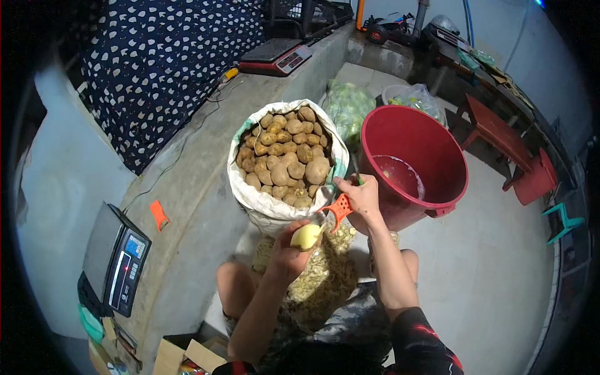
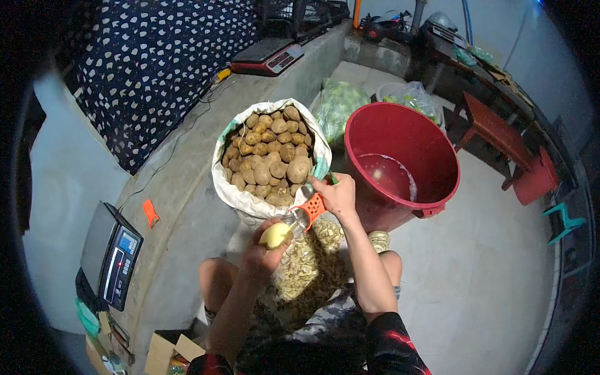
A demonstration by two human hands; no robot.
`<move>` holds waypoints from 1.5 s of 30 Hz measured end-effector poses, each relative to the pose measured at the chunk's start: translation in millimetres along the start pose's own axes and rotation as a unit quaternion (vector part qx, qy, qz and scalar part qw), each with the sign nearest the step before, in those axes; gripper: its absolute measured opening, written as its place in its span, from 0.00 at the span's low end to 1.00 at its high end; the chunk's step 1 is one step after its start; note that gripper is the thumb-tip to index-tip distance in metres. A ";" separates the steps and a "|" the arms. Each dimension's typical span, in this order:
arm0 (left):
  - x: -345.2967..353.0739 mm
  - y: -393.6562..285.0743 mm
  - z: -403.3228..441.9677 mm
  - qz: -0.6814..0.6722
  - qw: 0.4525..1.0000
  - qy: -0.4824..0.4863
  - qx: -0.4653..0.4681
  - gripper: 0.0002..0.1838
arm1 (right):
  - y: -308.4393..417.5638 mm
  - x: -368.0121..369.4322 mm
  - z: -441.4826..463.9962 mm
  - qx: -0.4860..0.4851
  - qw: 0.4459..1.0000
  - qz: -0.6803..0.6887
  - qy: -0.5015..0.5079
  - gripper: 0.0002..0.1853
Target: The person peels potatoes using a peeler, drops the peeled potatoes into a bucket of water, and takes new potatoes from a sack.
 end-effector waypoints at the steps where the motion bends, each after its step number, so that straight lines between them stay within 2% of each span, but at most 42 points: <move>1: 3.3 -1.7 0.4 -0.072 0.997 0.006 -0.019 0.39 | -1.3 2.4 -3.8 0.002 1.000 0.000 0.000 0.22; 3: 6.0 -6.4 0.2 -0.051 0.998 0.023 -0.026 0.39 | 7.6 6.7 -12.6 -0.039 0.997 0.058 0.036 0.22; 4: 8.6 -8.4 -0.9 -0.027 0.998 0.039 -0.034 0.39 | 35.2 -3.6 -24.8 -0.098 0.995 -0.027 0.007 0.22; 6: 17.6 -7.6 -3.6 -0.016 0.999 0.032 -0.016 0.39 | 35.2 -4.2 -24.6 -0.225 0.970 -0.077 -0.041 0.23; 7: 20.4 -7.7 -3.7 -0.005 1.000 0.030 0.003 0.39 | 26.0 -0.4 -19.1 -0.224 0.971 -0.076 -0.042 0.23; 8: 15.3 -6.5 -4.3 -0.005 1.000 0.030 0.003 0.39 | 7.8 7.0 -9.9 -0.124 0.991 -0.045 -0.017 0.23; 9: 10.6 -6.5 -3.3 0.085 0.996 0.018 0.013 0.37 | 3.9 7.8 -5.2 -0.024 1.000 -0.015 0.008 0.22; 10: 7.4 -6.0 -1.5 0.131 0.991 0.013 0.019 0.37 | 1.1 6.1 -2.9 -0.027 1.000 -0.015 0.006 0.22; 11: 3.7 -5.3 0.4 0.177 0.984 0.008 0.024 0.36 | -2.8 6.6 -2.6 -0.003 0.999 0.040 0.024 0.22; 12: 8.4 -6.4 1.3 0.024 0.999 0.044 0.015 0.36 | -4.1 7.5 -4.7 0.022 0.994 0.094 0.043 0.21; 13: 11.6 -6.4 1.3 -0.131 0.988 0.079 0.007 0.36 | 8.6 7.1 -11.5 -0.003 0.994 0.099 0.040 0.20; 14: 12.2 -5.8 1.1 -0.133 0.988 0.079 0.009 0.36 | 21.9 1.2 -19.0 -0.057 0.997 0.045 0.033 0.21; 16: 10.6 -4.6 -2.3 0.074 0.997 -0.008 -0.031 0.36 | 46.5 -8.7 -28.1 -0.241 0.964 -0.101 -0.057 0.21; 17: 7.3 -4.8 -3.0 0.076 0.997 -0.010 -0.032 0.36 | 39.4 -5.1 -24.9 -0.239 0.964 -0.099 -0.057 0.21; 20: -3.0 0.1 0.5 -0.003 0.998 0.066 0.006 0.35 | 7.6 -1.1 -6.4 -0.027 0.998 -0.061 -0.021 0.22; 21: 9.2 -7.3 -0.4 -0.081 0.993 0.081 -0.017 0.35 | 1.2 -2.6 -4.1 -0.014 1.000 -0.016 -0.006 0.22; 22: 17.7 -12.1 -1.6 -0.080 0.993 0.083 -0.018 0.35 | 1.2 -3.6 -4.7 0.000 1.000 0.029 0.010 0.23; 24: 24.3 -11.9 -4.8 0.040 0.997 -0.045 -0.045 0.34 | 12.2 2.1 -15.5 -0.016 0.996 0.082 0.031 0.23; 25: 23.1 -10.1 -3.3 0.037 0.997 -0.045 -0.043 0.34 | 30.9 -7.0 -23.5 -0.082 0.996 -0.011 0.019 0.22; 26: 20.6 -9.0 -3.3 0.047 0.998 -0.008 -0.039 0.33 | 40.8 -9.2 -27.9 -0.207 0.975 -0.078 -0.034 0.22; 27: 16.9 -8.4 -4.6 0.060 0.997 0.027 -0.037 0.31 | 37.4 -8.2 -27.3 -0.210 0.972 -0.094 -0.043 0.22; 29: -2.1 2.4 -1.5 0.111 0.993 0.013 -0.029 0.30 | 26.8 -4.5 -19.9 -0.213 0.970 -0.107 -0.056 0.21; 30: -6.9 6.8 -0.4 0.158 0.987 0.001 -0.016 0.30 | 16.9 -1.0 -14.1 -0.122 0.990 -0.059 -0.039 0.21; 31: 9.9 -1.1 -0.9 0.089 0.996 -0.006 -0.025 0.31 | 8.2 0.9 -8.6 -0.031 0.999 -0.010 -0.022 0.22; 32: 15.3 -4.1 -1.1 0.090 0.996 -0.003 -0.024 0.31 | 1.0 2.2 -4.1 -0.033 0.999 -0.009 -0.024 0.22; 34: 19.5 -7.2 -2.6 -0.077 0.995 0.055 -0.026 0.31 | 1.9 2.5 -4.0 0.013 0.997 0.068 0.024 0.21; 35: 14.0 -5.9 -3.0 -0.078 0.995 0.054 -0.026 0.31 | 2.3 4.6 -9.8 -0.001 0.996 0.077 0.038 0.20; 36: 4.8 -3.9 -2.2 -0.007 0.998 0.041 -0.036 0.31 | 18.4 0.2 -19.1 -0.052 0.998 0.032 0.027 0.19; 37: 1.7 -3.7 -2.5 0.064 0.997 0.027 -0.046 0.31 | 32.1 -4.5 -24.2 -0.135 0.990 -0.029 -0.007 0.19; 38: 0.7 -2.7 -5.1 0.064 0.997 0.024 -0.048 0.31 | 39.2 -6.0 -28.7 -0.214 0.972 -0.087 -0.042 0.19; 39: 4.4 -3.5 -6.3 0.036 0.998 0.036 -0.047 0.31 | 35.7 -4.2 -26.8 -0.213 0.972 -0.085 -0.042 0.19; 40: 7.1 -4.2 -6.4 0.008 0.998 0.048 -0.045 0.32 | 26.4 -2.0 -20.4 -0.147 0.986 -0.066 -0.034 0.19; 42: 8.5 -5.4 -4.4 0.132 0.990 0.014 -0.050 0.35 | -0.7 1.7 -4.8 -0.023 0.998 -0.056 -0.017 0.18; 44: 16.4 -8.0 -5.4 -0.114 0.989 0.092 -0.019 0.36 | -17.4 5.0 0.9 0.012 0.999 0.035 -0.001 0.18; 45: 19.5 -8.7 -5.1 -0.115 0.989 0.092 -0.019 0.36 | -9.2 6.4 -4.8 0.012 0.997 0.071 0.011 0.18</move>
Point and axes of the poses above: each hand's wrist, its own z-axis towards the middle knuckle, its own x-axis out of the palm, y = z × x, the point moved 1 cm from there along z, towards the middle knuckle, and after that the axes turned 12 degrees about -z, right-handed, at the moved point
